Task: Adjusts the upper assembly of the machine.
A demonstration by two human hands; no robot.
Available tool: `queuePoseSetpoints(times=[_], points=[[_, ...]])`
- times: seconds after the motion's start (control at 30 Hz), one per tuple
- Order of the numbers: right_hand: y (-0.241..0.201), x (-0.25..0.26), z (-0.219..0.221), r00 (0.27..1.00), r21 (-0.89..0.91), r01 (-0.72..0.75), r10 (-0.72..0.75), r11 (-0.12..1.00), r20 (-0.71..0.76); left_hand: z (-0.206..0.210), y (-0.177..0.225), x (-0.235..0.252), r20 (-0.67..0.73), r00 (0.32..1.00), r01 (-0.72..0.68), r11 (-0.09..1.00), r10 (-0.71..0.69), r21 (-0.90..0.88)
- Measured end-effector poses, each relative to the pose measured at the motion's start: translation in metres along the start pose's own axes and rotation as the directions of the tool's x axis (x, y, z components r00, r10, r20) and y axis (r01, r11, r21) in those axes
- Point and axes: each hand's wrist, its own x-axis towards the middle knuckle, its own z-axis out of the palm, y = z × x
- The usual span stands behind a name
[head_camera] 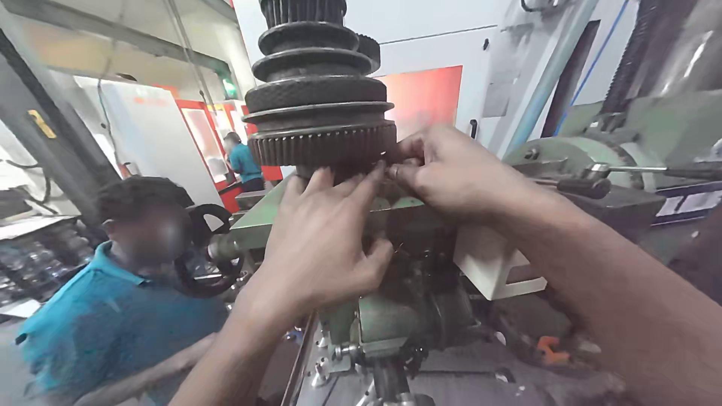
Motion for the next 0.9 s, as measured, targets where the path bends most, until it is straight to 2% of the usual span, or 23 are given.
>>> queuePoseSetpoints(times=[0.33,0.5,0.67,0.73,0.8,0.9], points=[[0.015,0.002,0.008,0.99,-0.139,0.097,-0.11,0.986,-0.087,-0.002,-0.004,-0.009,-0.018,0.997,-0.074,0.997,0.074,0.001],[0.017,0.006,0.008,0.99,-0.122,0.102,-0.113,0.987,-0.086,-0.002,-0.005,-0.009,-0.014,0.997,-0.072,0.997,0.072,0.004],[0.023,0.018,0.005,0.989,-0.081,0.145,-0.148,0.986,-0.021,-0.002,-0.002,-0.007,-0.005,0.998,-0.061,0.998,0.061,0.009],[0.04,0.042,0.008,0.971,-0.18,0.214,-0.229,0.96,-0.071,-0.002,-0.002,-0.006,0.001,0.999,-0.052,0.999,0.052,0.01],[0.046,0.051,0.012,0.958,-0.291,0.212,-0.257,0.933,-0.126,0.0,-0.003,-0.006,-0.007,0.998,-0.055,0.998,0.055,0.007],[0.044,0.052,0.014,0.96,-0.35,0.208,-0.26,0.913,-0.107,0.0,-0.003,-0.007,-0.002,0.999,-0.052,0.999,0.052,0.015]])
